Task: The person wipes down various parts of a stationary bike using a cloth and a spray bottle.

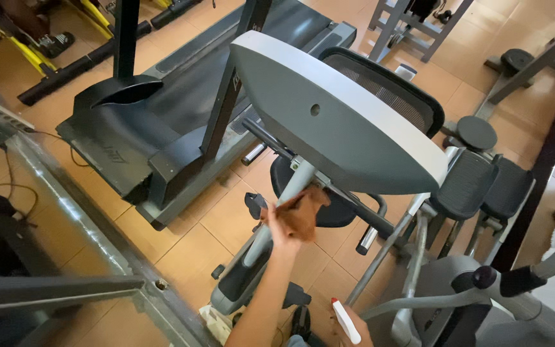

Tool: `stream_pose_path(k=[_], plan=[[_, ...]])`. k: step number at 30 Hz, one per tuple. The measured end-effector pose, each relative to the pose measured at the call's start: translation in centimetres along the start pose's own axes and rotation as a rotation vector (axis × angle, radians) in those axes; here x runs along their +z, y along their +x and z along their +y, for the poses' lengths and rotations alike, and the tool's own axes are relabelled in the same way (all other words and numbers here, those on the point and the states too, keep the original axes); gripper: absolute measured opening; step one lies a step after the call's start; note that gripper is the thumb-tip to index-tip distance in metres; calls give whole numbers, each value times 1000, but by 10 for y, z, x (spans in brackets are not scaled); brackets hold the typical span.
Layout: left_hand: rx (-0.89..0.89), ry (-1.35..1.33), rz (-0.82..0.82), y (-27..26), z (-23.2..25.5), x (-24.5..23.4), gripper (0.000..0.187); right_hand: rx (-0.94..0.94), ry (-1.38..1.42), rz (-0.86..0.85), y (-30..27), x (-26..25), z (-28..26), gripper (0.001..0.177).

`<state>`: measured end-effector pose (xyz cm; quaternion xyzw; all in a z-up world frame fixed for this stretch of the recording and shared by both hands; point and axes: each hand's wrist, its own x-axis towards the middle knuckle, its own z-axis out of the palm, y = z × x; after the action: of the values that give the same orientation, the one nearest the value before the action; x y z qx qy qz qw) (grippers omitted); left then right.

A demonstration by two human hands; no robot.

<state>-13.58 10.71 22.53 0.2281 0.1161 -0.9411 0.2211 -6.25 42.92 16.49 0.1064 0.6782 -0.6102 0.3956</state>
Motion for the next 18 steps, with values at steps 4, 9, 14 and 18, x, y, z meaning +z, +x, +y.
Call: stream_pose_path(k=[4,9,14,18], plan=[[21,161,59,-55,-6,47,77,296,248,-7,37,-5,31,23],[154,-20,522,-72,27,7,63,-20,-430,20,0,-12,12,44],[25,77,538,-23,15,-10,63,-318,-345,-4,25,-42,73,56],[28,26,217,-39,-7,54,68,-214,-260,34,55,-33,85,52]])
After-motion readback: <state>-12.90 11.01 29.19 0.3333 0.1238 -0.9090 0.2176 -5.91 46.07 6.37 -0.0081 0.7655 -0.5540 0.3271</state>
